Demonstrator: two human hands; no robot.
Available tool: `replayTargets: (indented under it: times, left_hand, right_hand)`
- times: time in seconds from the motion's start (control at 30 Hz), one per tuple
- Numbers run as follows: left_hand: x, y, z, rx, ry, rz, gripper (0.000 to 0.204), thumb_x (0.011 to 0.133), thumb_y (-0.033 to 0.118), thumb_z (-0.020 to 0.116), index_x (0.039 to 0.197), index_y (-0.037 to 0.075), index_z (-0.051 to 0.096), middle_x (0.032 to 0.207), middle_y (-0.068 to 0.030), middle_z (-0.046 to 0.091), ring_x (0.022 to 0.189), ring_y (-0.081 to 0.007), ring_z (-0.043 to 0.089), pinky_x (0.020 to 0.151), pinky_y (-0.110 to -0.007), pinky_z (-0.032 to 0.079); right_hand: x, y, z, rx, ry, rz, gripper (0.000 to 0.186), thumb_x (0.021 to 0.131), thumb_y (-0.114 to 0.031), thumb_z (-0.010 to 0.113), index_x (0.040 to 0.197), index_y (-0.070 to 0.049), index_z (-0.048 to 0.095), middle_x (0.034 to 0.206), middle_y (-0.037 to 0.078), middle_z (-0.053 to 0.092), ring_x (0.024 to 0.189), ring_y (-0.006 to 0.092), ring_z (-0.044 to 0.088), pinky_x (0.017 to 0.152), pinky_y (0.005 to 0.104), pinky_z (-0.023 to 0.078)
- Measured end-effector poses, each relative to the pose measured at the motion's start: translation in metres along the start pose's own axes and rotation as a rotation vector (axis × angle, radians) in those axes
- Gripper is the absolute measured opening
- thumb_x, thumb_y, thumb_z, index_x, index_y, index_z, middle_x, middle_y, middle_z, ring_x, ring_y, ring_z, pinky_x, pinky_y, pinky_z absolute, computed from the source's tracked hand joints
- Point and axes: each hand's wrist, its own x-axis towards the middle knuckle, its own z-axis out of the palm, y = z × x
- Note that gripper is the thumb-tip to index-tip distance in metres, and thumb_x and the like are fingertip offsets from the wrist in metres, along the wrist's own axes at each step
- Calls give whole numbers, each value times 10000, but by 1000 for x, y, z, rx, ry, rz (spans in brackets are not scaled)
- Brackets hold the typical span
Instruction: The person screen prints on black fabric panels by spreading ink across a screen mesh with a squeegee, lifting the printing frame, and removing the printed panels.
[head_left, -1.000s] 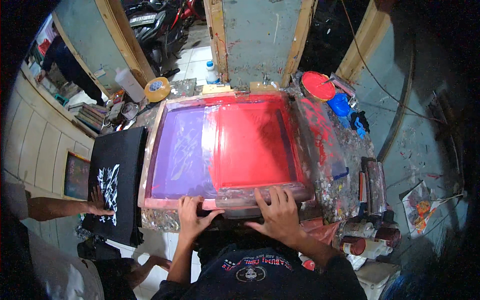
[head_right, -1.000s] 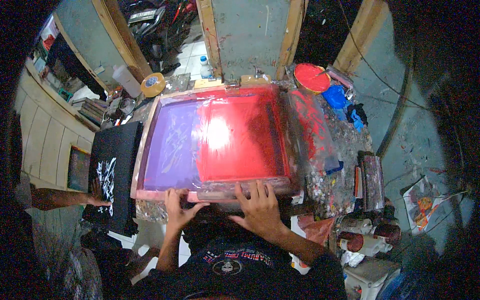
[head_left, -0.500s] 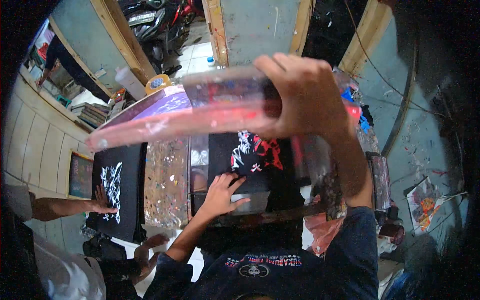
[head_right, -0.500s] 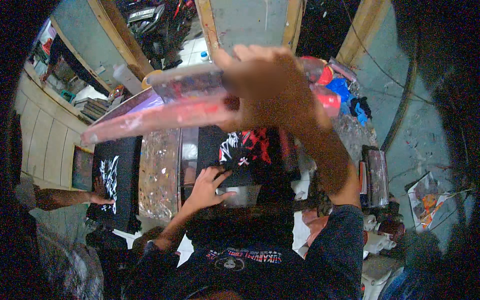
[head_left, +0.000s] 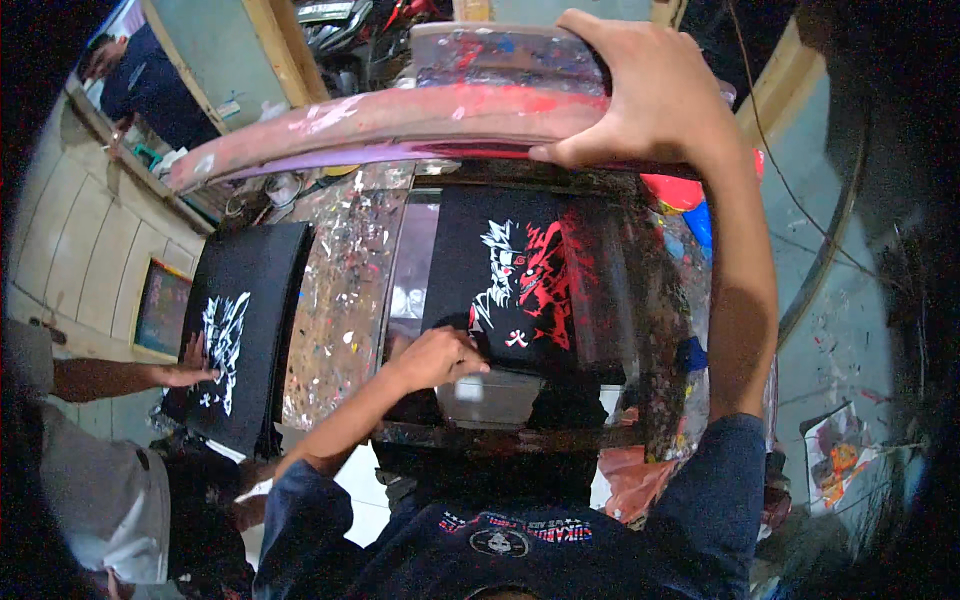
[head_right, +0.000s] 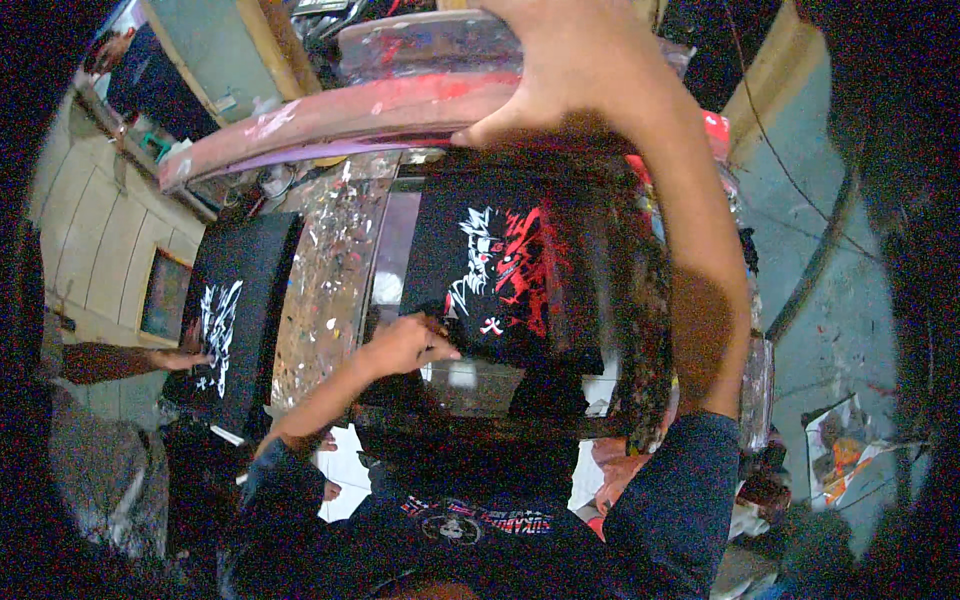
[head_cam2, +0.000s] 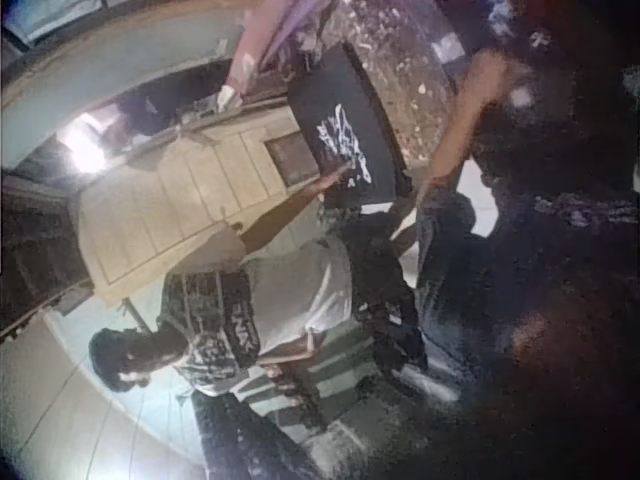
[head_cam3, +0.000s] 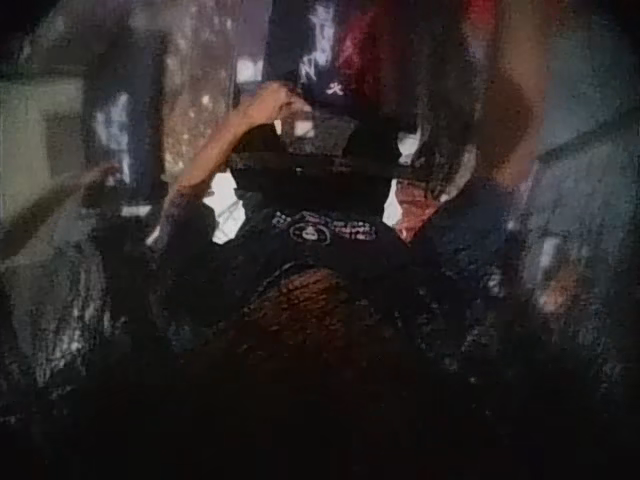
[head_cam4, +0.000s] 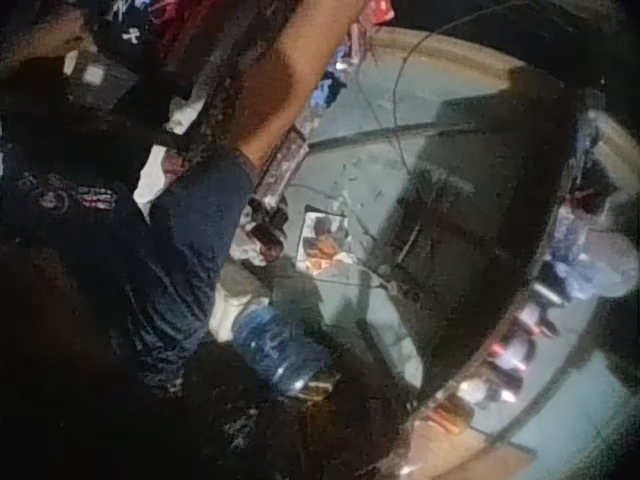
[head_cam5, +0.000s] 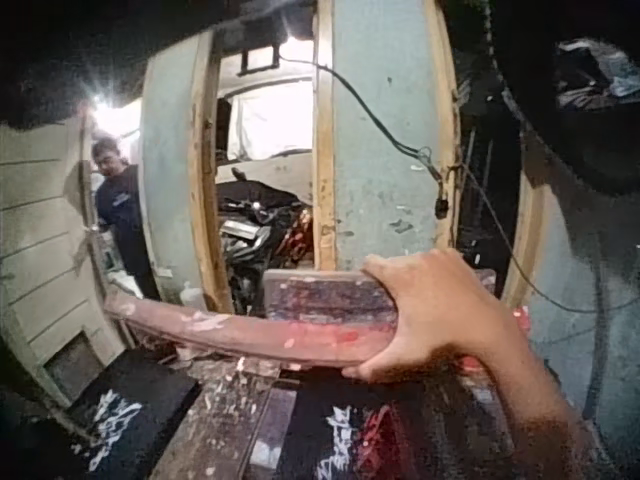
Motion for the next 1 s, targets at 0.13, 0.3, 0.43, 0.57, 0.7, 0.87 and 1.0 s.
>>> replayTargets:
  times: [0.13,0.3,0.43,0.57,0.7,0.87,1.0]
  left_hand:
    - [1,-10,-43,-131,-76,19,181,952,249,700,1087,197,808,1010,-88,772,980,-277,699,876,-424,505]
    - [-56,13,-107,490,-84,86,186,852,196,651,975,113,763,1047,-38,735,1044,-187,676,952,-383,460]
    - [-152,9,-172,978,-33,-80,250,819,201,595,1032,133,707,1016,8,659,1019,-160,623,938,-349,443]
    - [-290,-41,-219,1216,-25,-347,253,831,214,610,1053,113,677,1100,-10,645,1064,-184,601,931,-353,456]
    - [-407,-87,-218,1190,-56,-604,217,841,205,620,1027,115,684,1114,-16,659,1125,-201,601,990,-383,455]
    - [-397,-109,-204,1073,-292,-816,110,851,194,647,894,137,730,1089,-67,726,1109,-200,642,1053,-430,429]
    - [-191,-62,-145,1059,188,-801,139,798,184,692,914,132,747,984,-82,719,1032,-262,663,885,-438,481]
  right_hand:
    - [3,4,6,-81,47,33,949,511,-652,850,1174,6,676,1038,259,724,972,372,716,896,436,543]
    - [12,14,15,-25,121,-9,1022,508,-628,849,1289,0,646,1084,264,720,996,447,696,936,475,533]
    - [18,24,4,29,81,-11,1053,529,-532,888,1368,29,587,1212,270,695,1129,397,684,1014,439,503]
    - [28,59,26,-1,197,-111,1045,539,-492,908,1401,-1,579,1220,240,708,1157,370,685,1058,431,498]
    - [38,110,34,120,32,-57,1094,575,-332,884,1502,51,448,1416,243,594,1333,327,571,1167,407,387]
    - [43,95,37,18,114,-56,1073,592,-331,874,1505,41,451,1438,246,577,1371,321,537,1188,403,353]
    - [42,80,33,-46,220,-170,930,590,-426,882,1360,9,597,1266,241,679,1198,382,653,1044,453,497]
